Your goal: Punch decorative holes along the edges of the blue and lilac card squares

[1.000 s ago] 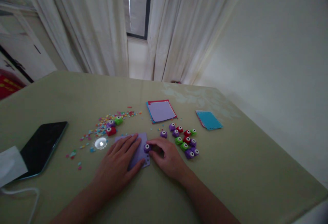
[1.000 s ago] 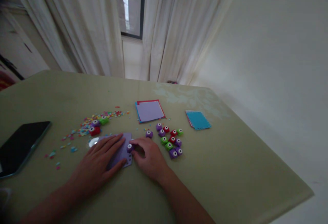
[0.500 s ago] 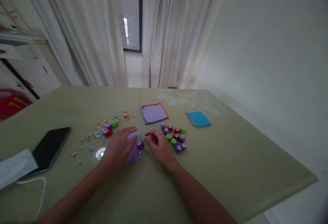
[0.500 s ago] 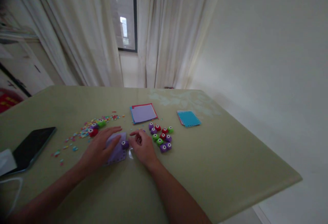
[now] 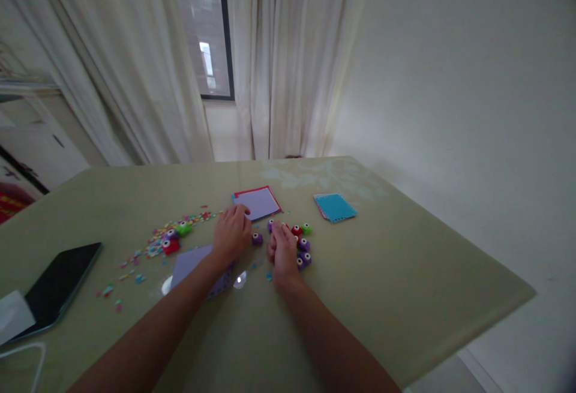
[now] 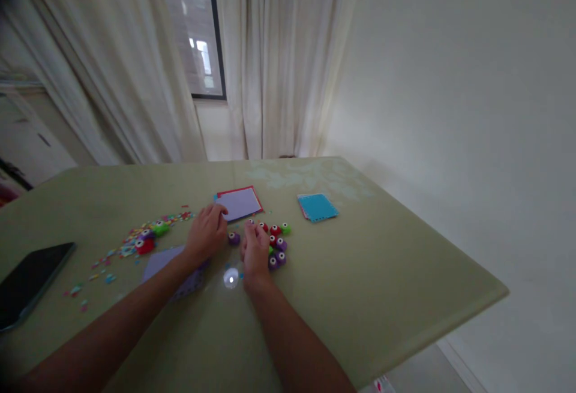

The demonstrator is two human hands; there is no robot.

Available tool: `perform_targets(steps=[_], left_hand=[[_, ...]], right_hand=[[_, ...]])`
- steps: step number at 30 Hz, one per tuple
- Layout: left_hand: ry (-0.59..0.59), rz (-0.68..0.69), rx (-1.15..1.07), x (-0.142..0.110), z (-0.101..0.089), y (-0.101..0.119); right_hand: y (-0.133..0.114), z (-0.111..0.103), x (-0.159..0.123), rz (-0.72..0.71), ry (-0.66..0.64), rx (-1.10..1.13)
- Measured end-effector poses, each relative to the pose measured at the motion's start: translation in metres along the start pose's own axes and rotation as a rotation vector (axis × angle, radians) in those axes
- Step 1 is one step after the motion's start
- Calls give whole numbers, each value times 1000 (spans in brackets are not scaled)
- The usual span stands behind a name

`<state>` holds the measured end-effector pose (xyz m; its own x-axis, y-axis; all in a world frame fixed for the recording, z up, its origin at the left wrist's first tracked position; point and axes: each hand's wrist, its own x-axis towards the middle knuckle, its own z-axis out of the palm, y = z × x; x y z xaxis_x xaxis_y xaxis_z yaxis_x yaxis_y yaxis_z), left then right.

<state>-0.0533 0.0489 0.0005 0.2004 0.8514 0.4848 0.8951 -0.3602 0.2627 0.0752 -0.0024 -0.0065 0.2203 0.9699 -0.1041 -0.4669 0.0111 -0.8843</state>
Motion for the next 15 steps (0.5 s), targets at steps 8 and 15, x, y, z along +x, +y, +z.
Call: perform_targets(steps=[8,15], left_hand=[[-141,10,85,-3,-6,3],[-296,-22,96,-3,-12,7]], right_hand=[[-4,9,-8,77,-8,61],[5,9,-11,61,-45,-22]])
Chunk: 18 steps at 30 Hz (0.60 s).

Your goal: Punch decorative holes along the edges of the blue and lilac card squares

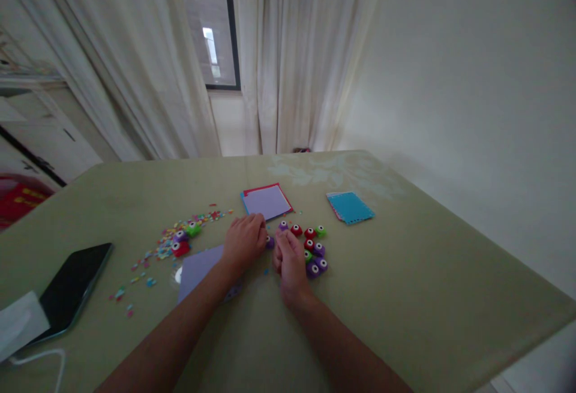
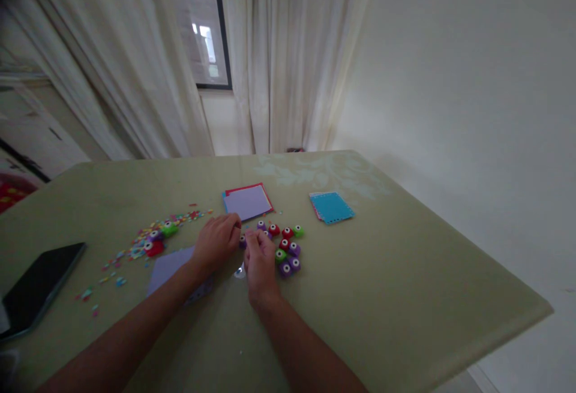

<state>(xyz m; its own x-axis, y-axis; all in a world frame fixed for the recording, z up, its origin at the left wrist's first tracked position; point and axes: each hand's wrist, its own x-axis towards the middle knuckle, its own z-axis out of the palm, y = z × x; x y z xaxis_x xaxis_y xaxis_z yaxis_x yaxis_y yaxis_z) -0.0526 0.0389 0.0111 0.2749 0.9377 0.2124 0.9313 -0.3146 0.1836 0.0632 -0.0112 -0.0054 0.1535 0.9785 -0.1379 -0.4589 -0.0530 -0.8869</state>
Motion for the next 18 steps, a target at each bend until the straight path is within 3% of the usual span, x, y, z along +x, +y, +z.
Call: perform_targets(steps=[10,18], left_hand=[[-185,-114,-8,-5,-9,3],[-259,-141,-15,-5,-12,5]], right_hand=[[18,-3,2,-47,-69,-126],[20,-10,-2,-77,-117,-178]])
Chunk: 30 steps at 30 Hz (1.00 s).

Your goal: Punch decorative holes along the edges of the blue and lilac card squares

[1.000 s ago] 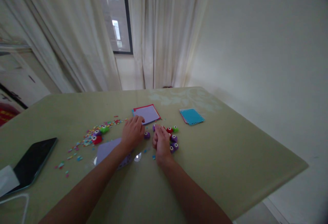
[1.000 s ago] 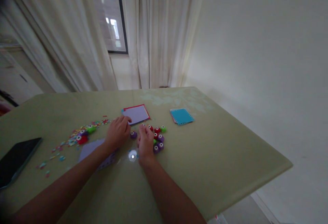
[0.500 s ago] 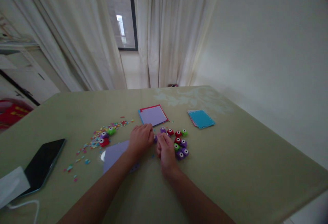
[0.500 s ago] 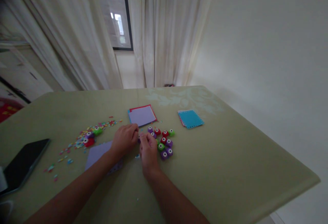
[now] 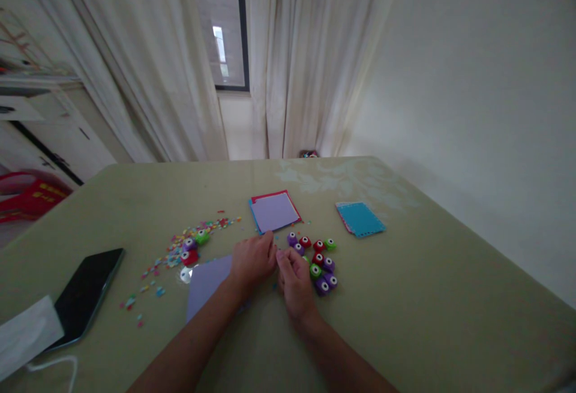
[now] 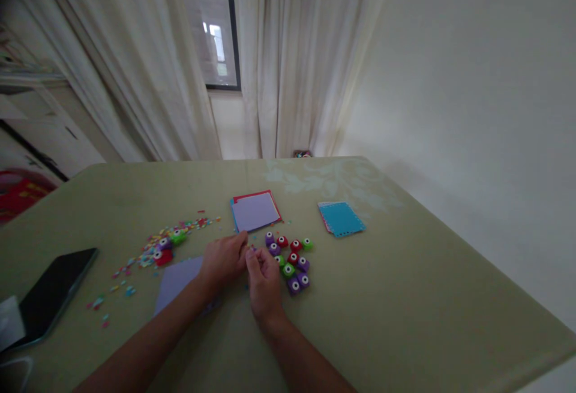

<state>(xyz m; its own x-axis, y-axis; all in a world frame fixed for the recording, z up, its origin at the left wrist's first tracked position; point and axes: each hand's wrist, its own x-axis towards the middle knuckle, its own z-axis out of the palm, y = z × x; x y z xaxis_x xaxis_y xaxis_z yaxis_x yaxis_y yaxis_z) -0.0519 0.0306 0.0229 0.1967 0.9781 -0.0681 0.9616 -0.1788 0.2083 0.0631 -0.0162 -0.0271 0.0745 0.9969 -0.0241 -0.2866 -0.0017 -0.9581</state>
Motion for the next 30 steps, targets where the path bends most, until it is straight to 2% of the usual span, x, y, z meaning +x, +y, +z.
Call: perform_targets(steps=[7,13,26,30], left_hand=[[-47,15,-38,-2,-2,-1],[-47,42,-73,-4,-2,-4],[-62,63,-113,-1,3,-7],[-22,38,-155,5,2,-5]], right_hand=[[-7,4,-7,-94,11,-130],[-8,3,-12,-81,-53,-191],[-11,6,-9,-107,-10,-217],[-13,7,-8,-106,8,-223]])
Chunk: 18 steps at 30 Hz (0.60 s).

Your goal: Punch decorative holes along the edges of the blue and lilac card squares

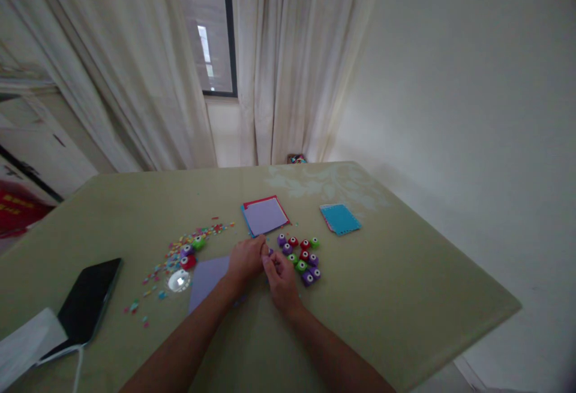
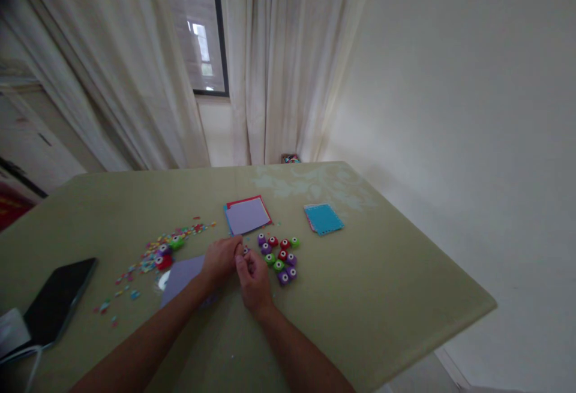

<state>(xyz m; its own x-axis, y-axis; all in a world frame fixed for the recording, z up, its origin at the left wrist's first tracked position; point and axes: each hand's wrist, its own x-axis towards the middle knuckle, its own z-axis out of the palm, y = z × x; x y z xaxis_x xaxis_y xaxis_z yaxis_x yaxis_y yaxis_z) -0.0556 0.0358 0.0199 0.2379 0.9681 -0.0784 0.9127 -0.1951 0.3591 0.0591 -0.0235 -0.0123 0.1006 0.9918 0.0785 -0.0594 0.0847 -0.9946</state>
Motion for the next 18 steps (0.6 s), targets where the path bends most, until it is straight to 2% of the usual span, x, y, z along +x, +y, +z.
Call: perform_targets(steps=[5,9,11,13,17,18], left_hand=[[147,-12,-104,8,-13,1],[305,-40,-181,-5,-28,-13],[366,-63,-196,-25,-30,-26],[400,-63,-195,-54,-23,-40],[411,-26,-139,-119,10,-69],[418,2,-64,-134,20,-75]], right_hand=[[-1,1,0,-3,4,-25],[-2,1,-1,17,-17,-44],[-2,1,-1,28,-36,-49],[-2,1,-2,20,-67,-72],[0,3,-3,-119,-222,-255],[1,4,-3,-150,-247,-303]])
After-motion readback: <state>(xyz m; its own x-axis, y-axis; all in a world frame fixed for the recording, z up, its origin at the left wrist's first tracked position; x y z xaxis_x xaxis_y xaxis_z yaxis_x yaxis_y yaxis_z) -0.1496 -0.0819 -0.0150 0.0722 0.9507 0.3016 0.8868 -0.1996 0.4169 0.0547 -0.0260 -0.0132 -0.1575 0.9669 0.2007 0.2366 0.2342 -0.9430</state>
